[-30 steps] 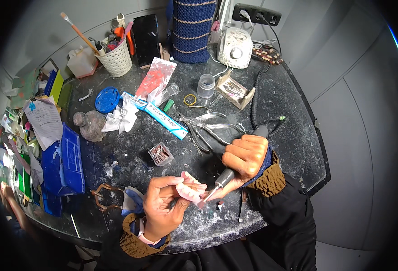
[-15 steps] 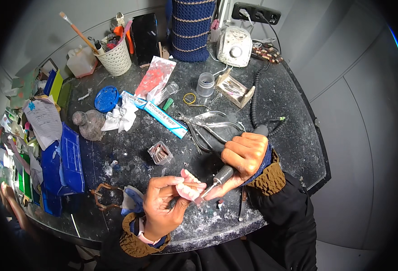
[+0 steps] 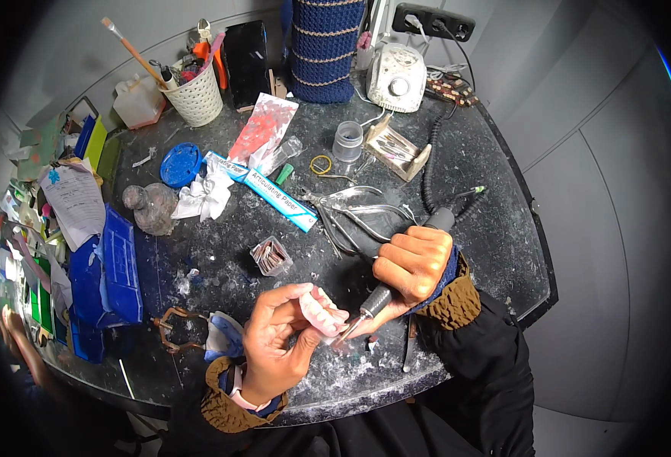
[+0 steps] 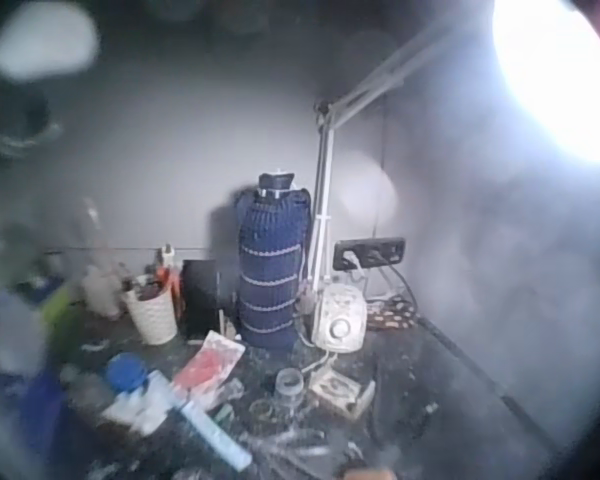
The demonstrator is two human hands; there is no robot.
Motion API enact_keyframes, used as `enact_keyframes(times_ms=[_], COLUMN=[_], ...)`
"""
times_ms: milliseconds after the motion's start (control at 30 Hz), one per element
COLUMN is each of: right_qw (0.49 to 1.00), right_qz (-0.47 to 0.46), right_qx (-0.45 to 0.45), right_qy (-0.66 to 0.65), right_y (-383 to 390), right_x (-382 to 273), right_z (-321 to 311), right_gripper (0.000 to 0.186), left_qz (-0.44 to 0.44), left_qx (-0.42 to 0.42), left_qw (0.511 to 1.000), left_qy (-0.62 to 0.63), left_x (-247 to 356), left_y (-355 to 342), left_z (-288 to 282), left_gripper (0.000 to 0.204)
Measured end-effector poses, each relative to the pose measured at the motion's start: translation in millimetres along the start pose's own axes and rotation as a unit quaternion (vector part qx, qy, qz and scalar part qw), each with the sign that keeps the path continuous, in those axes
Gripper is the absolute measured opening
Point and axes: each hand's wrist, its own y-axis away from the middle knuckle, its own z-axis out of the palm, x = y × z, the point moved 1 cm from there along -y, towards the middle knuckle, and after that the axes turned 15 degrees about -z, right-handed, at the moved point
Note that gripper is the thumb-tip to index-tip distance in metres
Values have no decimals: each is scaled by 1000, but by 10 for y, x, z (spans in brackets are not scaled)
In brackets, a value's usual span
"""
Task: The person grinds and shapes a denture prosthesis using an electric rotary hand tool, adjusts the speed dial on the control box, and holds and turns the prosthesis with both hands.
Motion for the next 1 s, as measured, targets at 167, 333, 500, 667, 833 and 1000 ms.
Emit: enact_keyframes(times_ms=[167,333,500,667,833,1000], right_qw=[999,1000,999,1000,999,1000], right_qz=[33,11,34,11,29,28], right_qx=[14,-1,2,-2,21,1], right_qy=[6,9,18,16,10,14], right_y=[-47,-15,-24,4,-23,-58], right_x=[5,5,10,13,13,-1], right_z=[-49,-13,-27,-10,-9,-28], right_gripper=[70,70,71,70,71,71], left_qz=[-8,0,51,63,59,50], left_qx=[12,13,28,13,35,41], left_qw=[1000,999,995,987,983,983], left_qy=[-11,-33,-82,-150,-171,-173], left_x=[16,19,4,40,15,69], left_y=[8,16,15,17,31,31], left_z=[16,3,-2,-27,-38,-16], left_gripper=[42,42,38,40,42,42])
